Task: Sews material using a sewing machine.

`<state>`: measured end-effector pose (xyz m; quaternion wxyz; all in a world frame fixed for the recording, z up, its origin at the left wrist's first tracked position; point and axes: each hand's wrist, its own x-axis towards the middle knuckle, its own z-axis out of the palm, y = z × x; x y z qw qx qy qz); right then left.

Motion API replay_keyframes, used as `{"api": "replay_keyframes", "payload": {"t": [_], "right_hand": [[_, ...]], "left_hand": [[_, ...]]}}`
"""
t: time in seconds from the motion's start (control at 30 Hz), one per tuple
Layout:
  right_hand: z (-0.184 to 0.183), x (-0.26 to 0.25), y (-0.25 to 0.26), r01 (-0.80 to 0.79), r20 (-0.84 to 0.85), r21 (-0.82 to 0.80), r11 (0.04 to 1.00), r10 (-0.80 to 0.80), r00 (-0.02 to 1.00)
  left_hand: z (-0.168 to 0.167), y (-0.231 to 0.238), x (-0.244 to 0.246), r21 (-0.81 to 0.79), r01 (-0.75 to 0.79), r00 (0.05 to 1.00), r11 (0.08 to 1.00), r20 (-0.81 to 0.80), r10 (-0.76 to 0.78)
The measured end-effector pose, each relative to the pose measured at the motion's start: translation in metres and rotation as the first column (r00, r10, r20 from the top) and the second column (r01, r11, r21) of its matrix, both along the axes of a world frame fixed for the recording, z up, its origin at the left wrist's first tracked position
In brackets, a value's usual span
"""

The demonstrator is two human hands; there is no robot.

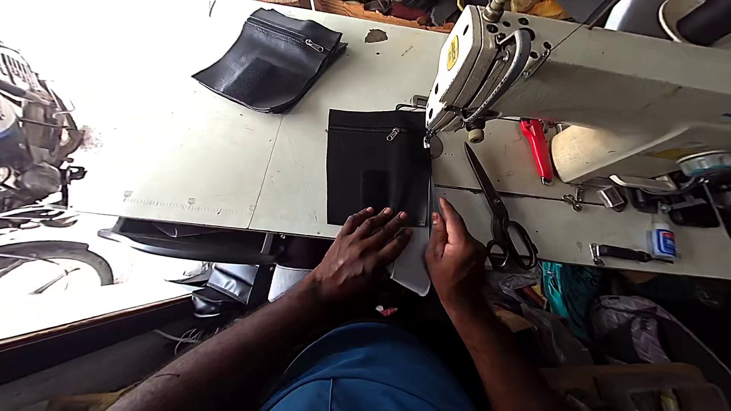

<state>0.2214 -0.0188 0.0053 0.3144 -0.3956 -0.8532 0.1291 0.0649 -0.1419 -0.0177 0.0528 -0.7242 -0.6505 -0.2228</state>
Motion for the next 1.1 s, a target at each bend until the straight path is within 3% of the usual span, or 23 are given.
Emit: {"api": "replay_keyframes", "payload": {"t": [0.07, 0.2, 0.5, 0.73, 1.1], "right_hand": [[0.0, 0.006, -0.009, 0.029, -0.077, -0.033, 0.999, -0.032, 0.997], [-0.007, 0.007, -0.025, 0.064, -0.109, -0.143, 0.988, -0.08, 0.991], [-0.003, 0.008, -0.027, 0.018, -0.042, -0.266, 0.964, -0.03, 0.999], [-0.008, 0.008, -0.029, 0.017, -0.01, -0.246, 0.969, -0.02, 1.0], [-0.007, 0.01, -0.023, -0.046, -0.029, -0.268, 0.962, 0.04, 0.999]], "left_hand": [[0.006, 0.001, -0.004, -0.014, 0.018, 0.997, 1.0, 0.081, -0.017], [0.006, 0.002, -0.008, -0.065, 0.066, 0.997, 0.996, 0.052, -0.062], [0.011, 0.005, -0.011, -0.117, 0.139, 0.99, 0.983, 0.047, -0.134], [0.035, 0.018, -0.004, -0.327, 0.043, 0.995, 0.944, -0.07, -0.069], [0.048, 0.026, -0.001, -0.378, 0.029, 0.989, 0.926, -0.127, -0.082]]}}
